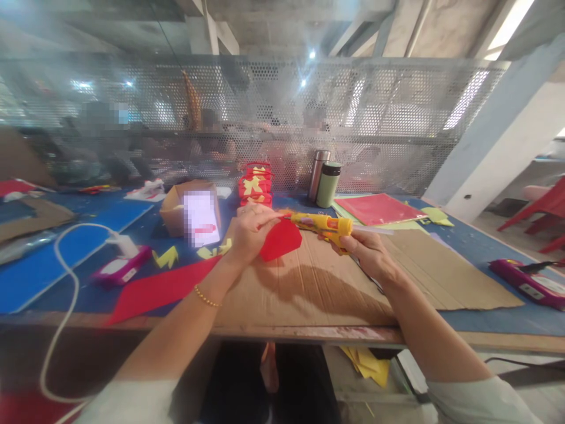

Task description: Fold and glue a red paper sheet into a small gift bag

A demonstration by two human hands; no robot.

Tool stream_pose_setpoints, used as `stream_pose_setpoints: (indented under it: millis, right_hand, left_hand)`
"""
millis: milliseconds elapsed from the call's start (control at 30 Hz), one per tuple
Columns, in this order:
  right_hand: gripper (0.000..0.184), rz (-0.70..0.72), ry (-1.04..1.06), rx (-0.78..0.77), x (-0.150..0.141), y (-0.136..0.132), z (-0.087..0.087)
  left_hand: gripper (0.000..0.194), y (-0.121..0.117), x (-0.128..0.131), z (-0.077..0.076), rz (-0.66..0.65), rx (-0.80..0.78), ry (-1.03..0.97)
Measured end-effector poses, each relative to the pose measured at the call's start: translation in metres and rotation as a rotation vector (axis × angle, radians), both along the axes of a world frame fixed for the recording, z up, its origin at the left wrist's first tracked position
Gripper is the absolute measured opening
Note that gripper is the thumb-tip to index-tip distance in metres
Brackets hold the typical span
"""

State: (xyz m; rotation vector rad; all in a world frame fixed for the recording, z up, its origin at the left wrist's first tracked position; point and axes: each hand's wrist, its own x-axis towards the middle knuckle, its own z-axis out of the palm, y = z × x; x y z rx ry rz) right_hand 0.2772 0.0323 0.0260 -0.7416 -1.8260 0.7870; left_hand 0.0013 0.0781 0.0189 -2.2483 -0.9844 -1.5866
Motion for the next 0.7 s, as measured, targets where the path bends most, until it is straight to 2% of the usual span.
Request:
stream_pose_setpoints:
  millis: [333,700]
  right_hand:
    - [0.037,-0.035,-0.048,0.029,-0.001,-0.002,0.000]
    - [0.034,-0.038,-0.069,0.093,0.008,0.007,-0.011]
  left_hand:
    - [0.010,-0.002,0.002,0.002,-0.083,0.022,-0.040]
    - [0.010,0.001,0.000,0.000,-0.057,-0.021,-0.040]
